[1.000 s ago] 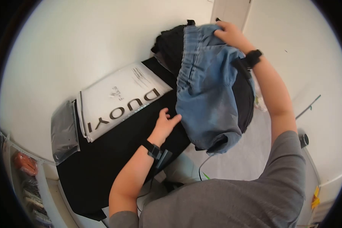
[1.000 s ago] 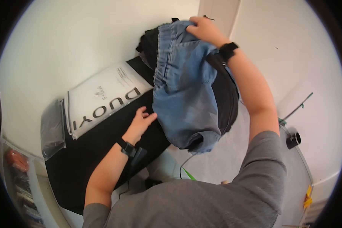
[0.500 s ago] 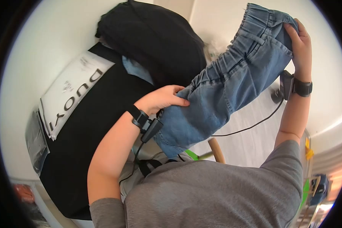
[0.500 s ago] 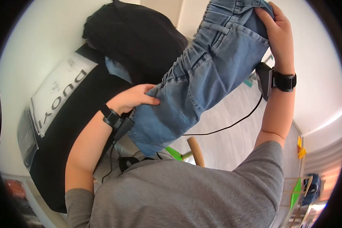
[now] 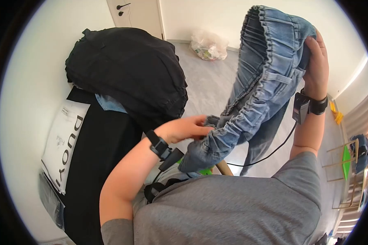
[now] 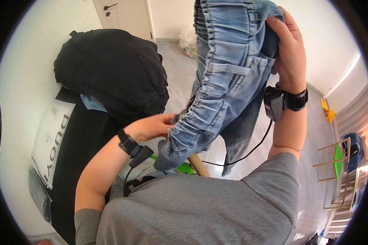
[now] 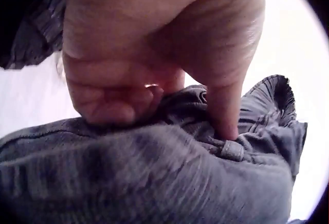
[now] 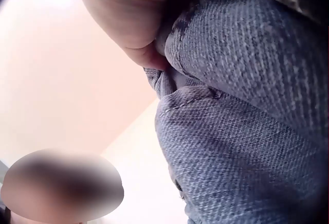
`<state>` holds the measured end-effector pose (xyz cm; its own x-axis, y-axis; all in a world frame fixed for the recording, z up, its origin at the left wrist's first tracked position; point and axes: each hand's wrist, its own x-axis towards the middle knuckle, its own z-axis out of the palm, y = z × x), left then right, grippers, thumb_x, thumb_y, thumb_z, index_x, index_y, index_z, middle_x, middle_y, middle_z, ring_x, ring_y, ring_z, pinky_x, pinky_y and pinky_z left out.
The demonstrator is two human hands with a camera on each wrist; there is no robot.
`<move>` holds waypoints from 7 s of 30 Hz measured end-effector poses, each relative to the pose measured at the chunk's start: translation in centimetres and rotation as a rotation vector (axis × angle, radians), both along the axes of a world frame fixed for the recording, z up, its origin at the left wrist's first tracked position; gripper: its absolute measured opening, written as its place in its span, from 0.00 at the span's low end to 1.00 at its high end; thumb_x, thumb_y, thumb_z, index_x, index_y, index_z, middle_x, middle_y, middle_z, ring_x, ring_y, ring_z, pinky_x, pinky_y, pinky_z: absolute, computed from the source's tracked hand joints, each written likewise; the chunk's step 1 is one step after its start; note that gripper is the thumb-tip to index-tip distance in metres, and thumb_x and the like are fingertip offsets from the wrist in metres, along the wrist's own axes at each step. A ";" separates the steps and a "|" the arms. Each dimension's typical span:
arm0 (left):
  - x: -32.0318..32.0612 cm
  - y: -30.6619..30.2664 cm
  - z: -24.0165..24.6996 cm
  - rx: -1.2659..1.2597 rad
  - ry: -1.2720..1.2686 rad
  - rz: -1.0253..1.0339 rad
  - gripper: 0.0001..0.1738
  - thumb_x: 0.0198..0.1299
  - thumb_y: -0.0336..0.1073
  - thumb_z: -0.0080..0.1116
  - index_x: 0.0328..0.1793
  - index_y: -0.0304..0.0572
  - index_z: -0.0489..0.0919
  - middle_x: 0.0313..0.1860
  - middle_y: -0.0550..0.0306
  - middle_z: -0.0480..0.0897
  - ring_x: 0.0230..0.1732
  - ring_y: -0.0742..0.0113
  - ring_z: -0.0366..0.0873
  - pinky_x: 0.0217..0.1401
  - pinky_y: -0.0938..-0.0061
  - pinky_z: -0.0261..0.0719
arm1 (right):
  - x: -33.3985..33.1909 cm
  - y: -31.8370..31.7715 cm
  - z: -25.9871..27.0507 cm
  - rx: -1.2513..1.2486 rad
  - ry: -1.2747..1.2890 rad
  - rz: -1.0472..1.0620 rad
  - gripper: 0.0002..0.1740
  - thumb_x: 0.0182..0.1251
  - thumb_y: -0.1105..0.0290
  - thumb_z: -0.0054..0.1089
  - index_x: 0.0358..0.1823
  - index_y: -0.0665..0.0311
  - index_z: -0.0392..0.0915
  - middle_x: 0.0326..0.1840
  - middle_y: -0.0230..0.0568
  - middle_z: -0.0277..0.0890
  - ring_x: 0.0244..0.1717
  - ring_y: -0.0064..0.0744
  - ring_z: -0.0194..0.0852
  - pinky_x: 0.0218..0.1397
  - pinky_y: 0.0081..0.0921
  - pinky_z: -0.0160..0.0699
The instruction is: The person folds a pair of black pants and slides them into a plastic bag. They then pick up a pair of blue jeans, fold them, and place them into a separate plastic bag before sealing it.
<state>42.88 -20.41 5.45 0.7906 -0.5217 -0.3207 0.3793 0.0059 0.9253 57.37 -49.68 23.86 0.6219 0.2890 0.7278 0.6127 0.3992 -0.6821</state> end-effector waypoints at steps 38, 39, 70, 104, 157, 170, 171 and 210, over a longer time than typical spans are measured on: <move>-2.3 12.3 13.1 0.648 -0.614 0.611 0.25 0.53 0.28 0.66 0.58 0.32 0.75 0.50 0.55 0.80 0.51 0.71 0.75 0.58 0.76 0.71 | 2.0 0.7 -11.1 -0.414 0.079 -0.309 0.09 0.71 0.71 0.55 0.47 0.67 0.78 0.36 0.22 0.75 0.40 0.14 0.68 0.49 0.14 0.67; -2.6 12.1 13.1 0.646 -0.619 0.609 0.25 0.53 0.28 0.66 0.58 0.32 0.75 0.50 0.55 0.80 0.51 0.71 0.75 0.58 0.76 0.71 | 0.7 1.5 -10.6 -0.333 0.083 -0.317 0.09 0.71 0.73 0.52 0.48 0.65 0.78 0.38 0.24 0.74 0.40 0.14 0.67 0.48 0.14 0.66; -3.4 13.2 12.6 0.664 -0.757 0.580 0.19 0.49 0.33 0.71 0.41 0.42 0.71 0.38 0.69 0.72 0.42 0.76 0.67 0.47 0.82 0.67 | 3.3 -0.4 -11.3 -0.719 -0.195 -0.410 0.09 0.69 0.74 0.54 0.46 0.64 0.66 0.33 0.36 0.69 0.35 0.28 0.68 0.43 0.24 0.69; -2.3 8.7 13.7 0.314 -0.991 0.326 0.15 0.58 0.23 0.57 0.51 0.43 0.76 0.77 0.50 0.55 0.75 0.60 0.56 0.72 0.68 0.58 | -4.8 21.5 -7.9 -0.082 0.167 0.931 0.12 0.73 0.77 0.45 0.55 0.64 0.67 0.48 0.30 0.72 0.50 0.16 0.70 0.56 0.19 0.70; 3.8 3.0 5.4 0.113 -0.611 0.609 0.23 0.58 0.24 0.62 0.60 0.30 0.70 0.49 0.55 0.78 0.49 0.72 0.76 0.56 0.77 0.73 | 0.9 12.0 -17.7 0.017 0.466 0.436 0.33 0.61 0.80 0.59 0.69 0.65 0.60 0.65 0.45 0.68 0.66 0.33 0.66 0.67 0.29 0.65; 1.6 6.4 9.8 0.102 -0.758 0.634 0.20 0.56 0.21 0.61 0.56 0.35 0.74 0.45 0.61 0.80 0.46 0.76 0.75 0.52 0.81 0.73 | 0.4 11.7 -21.2 -0.133 0.434 0.459 0.49 0.45 0.63 0.78 0.69 0.68 0.62 0.65 0.39 0.70 0.65 0.30 0.65 0.71 0.29 0.57; 1.7 6.8 10.0 0.152 -0.761 0.648 0.20 0.57 0.21 0.61 0.56 0.35 0.74 0.44 0.61 0.80 0.46 0.76 0.75 0.53 0.81 0.73 | 0.5 11.7 -20.8 -0.180 0.471 0.439 0.40 0.48 0.66 0.76 0.63 0.68 0.68 0.59 0.37 0.74 0.60 0.28 0.69 0.67 0.27 0.62; 1.8 9.2 11.6 1.590 -1.397 -0.137 0.10 0.38 0.27 0.60 0.32 0.42 0.78 0.28 0.55 0.78 0.38 0.54 0.77 0.48 0.65 0.71 | -1.0 7.2 -35.7 -0.850 0.465 0.140 0.23 0.53 0.69 0.68 0.53 0.62 0.78 0.47 0.37 0.81 0.48 0.32 0.77 0.54 0.29 0.76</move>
